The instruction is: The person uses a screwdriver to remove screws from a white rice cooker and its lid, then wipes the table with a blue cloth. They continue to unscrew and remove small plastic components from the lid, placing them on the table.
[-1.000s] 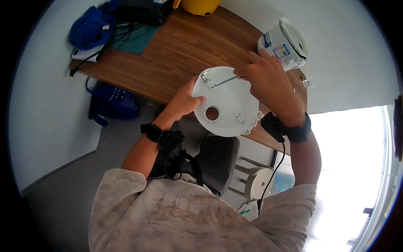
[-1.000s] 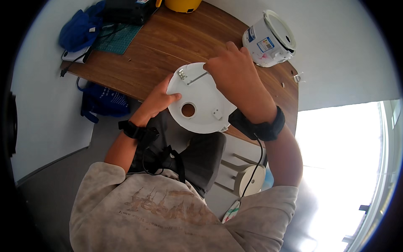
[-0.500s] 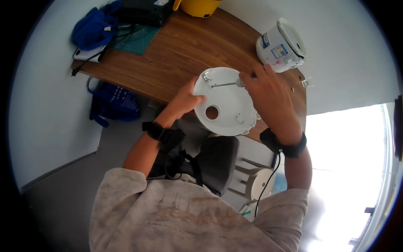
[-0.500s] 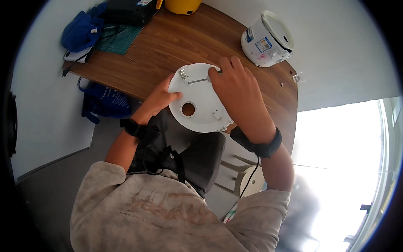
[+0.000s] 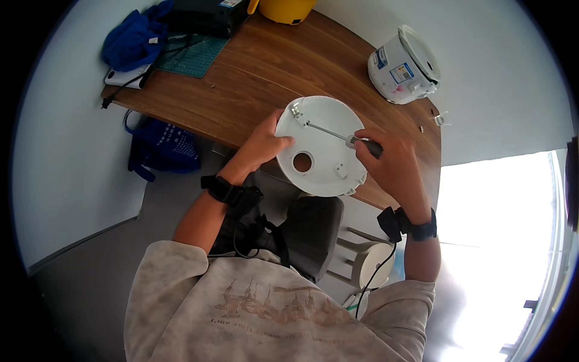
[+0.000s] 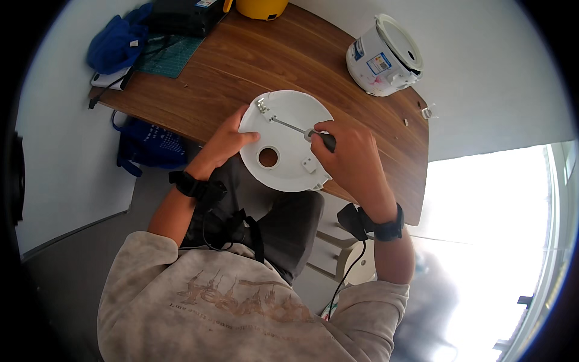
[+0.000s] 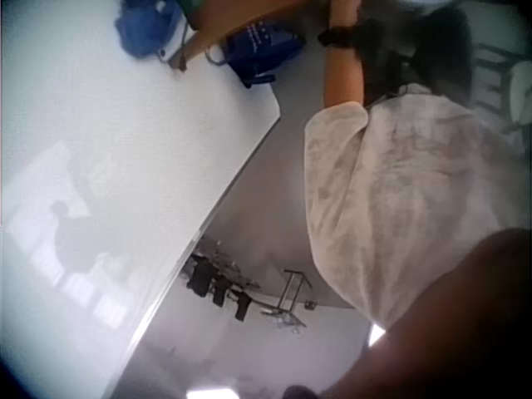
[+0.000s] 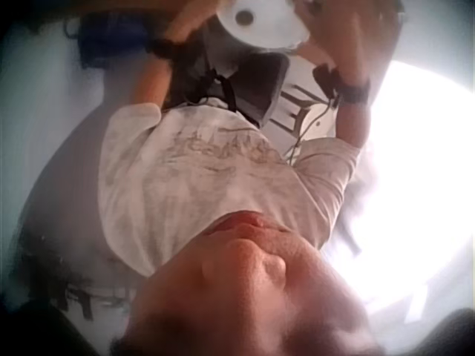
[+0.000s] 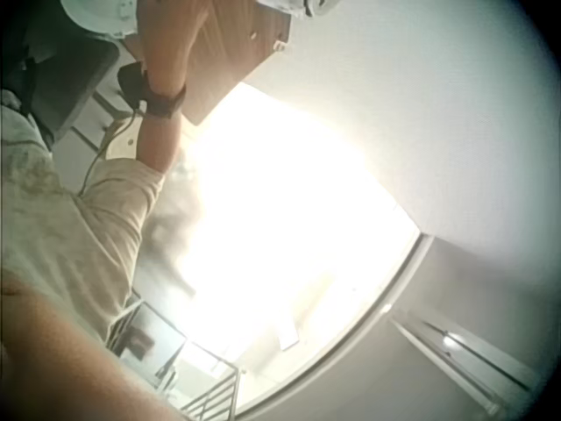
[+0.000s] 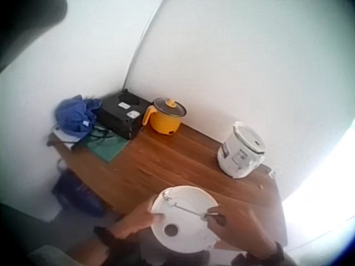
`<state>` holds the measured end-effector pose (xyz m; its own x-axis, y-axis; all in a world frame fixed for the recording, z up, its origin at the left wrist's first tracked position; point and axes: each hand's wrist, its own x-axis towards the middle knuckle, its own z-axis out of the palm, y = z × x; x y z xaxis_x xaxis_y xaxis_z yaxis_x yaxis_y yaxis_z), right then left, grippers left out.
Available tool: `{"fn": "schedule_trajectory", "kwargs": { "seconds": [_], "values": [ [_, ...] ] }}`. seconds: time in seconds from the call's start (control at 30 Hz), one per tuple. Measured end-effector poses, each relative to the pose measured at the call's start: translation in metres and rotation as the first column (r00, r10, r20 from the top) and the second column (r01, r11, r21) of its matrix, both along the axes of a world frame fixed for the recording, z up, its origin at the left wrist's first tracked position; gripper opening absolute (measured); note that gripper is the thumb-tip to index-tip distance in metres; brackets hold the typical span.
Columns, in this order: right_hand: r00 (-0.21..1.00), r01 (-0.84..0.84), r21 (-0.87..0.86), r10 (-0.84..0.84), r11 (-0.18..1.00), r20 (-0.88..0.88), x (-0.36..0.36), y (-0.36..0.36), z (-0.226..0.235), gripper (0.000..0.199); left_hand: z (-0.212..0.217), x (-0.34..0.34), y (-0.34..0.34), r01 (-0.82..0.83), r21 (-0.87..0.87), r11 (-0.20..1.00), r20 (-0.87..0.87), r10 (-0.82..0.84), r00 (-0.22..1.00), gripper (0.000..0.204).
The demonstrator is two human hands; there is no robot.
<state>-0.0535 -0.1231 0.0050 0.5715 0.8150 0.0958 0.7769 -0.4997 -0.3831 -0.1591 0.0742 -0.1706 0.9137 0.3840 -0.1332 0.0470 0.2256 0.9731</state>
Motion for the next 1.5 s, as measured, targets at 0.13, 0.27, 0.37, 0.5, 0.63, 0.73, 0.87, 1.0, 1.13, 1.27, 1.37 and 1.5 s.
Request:
{"fn": "schedule_trajectory", "kwargs": {
  "seconds": [0.13,0.27,0.37,0.5,0.63,0.73,0.87,1.0,1.13,1.27,1.37,1.5],
  "values": [
    [1.000,0.010,0.011,-0.010,1.000,0.005,0.004,0.000,-0.006,0.024,0.006,0.000,-0.002,0.001,-0.009,1.000,-0.016,-0.001,1.000,0.062],
    [1.000,0.013,0.002,-0.013,1.000,0.012,0.001,0.001,-0.005,0.023,0.001,0.000,-0.001,-0.008,-0.002,1.000,-0.017,0.008,1.000,0.062],
    [0.998,0.022,0.017,-0.022,1.000,0.052,0.000,0.001,-0.006,0.021,0.001,0.000,-0.001,-0.010,0.014,1.000,-0.017,0.010,1.000,0.061],
    [0.996,-0.026,0.051,0.021,0.998,0.084,0.004,-0.001,-0.010,0.019,-0.001,0.001,-0.001,-0.008,0.060,0.998,-0.030,0.010,0.999,0.062],
    [1.000,0.001,0.041,-0.001,0.999,0.000,0.003,-0.001,-0.008,0.020,-0.003,0.002,-0.001,-0.013,0.107,0.994,-0.030,0.016,0.999,0.062],
    [0.999,0.020,0.030,-0.019,0.999,-0.037,0.001,0.000,-0.006,0.021,0.000,0.000,-0.001,-0.023,0.110,0.994,-0.036,0.027,0.999,0.062],
    [0.998,0.028,-0.018,-0.029,0.999,-0.058,-0.001,0.001,-0.003,0.022,0.000,0.001,0.000,-0.020,0.102,0.995,-0.050,0.025,0.998,0.062],
    [0.998,0.024,-0.010,-0.024,1.000,-0.051,0.004,-0.001,-0.007,0.023,-0.001,0.002,-0.001,-0.015,0.106,0.994,-0.040,0.019,0.999,0.062],
    [0.998,0.033,0.009,-0.033,0.999,-0.049,0.003,0.000,-0.007,0.022,-0.002,0.001,0.000,-0.019,0.104,0.994,-0.039,0.023,0.999,0.062],
    [1.000,0.010,-0.018,-0.010,1.000,-0.023,0.004,-0.001,-0.007,0.021,-0.001,0.001,-0.001,-0.023,0.098,0.995,-0.041,0.027,0.999,0.063],
    [0.999,-0.034,-0.019,0.034,0.999,-0.006,0.005,-0.001,-0.006,0.020,0.000,0.000,-0.001,-0.018,0.100,0.995,-0.034,0.021,0.999,0.063],
    [0.990,-0.128,-0.093,0.133,0.987,0.053,0.005,0.008,0.008,0.019,-0.004,0.001,-0.001,-0.040,0.096,0.995,-0.024,0.042,0.999,0.062]
  ]
}}
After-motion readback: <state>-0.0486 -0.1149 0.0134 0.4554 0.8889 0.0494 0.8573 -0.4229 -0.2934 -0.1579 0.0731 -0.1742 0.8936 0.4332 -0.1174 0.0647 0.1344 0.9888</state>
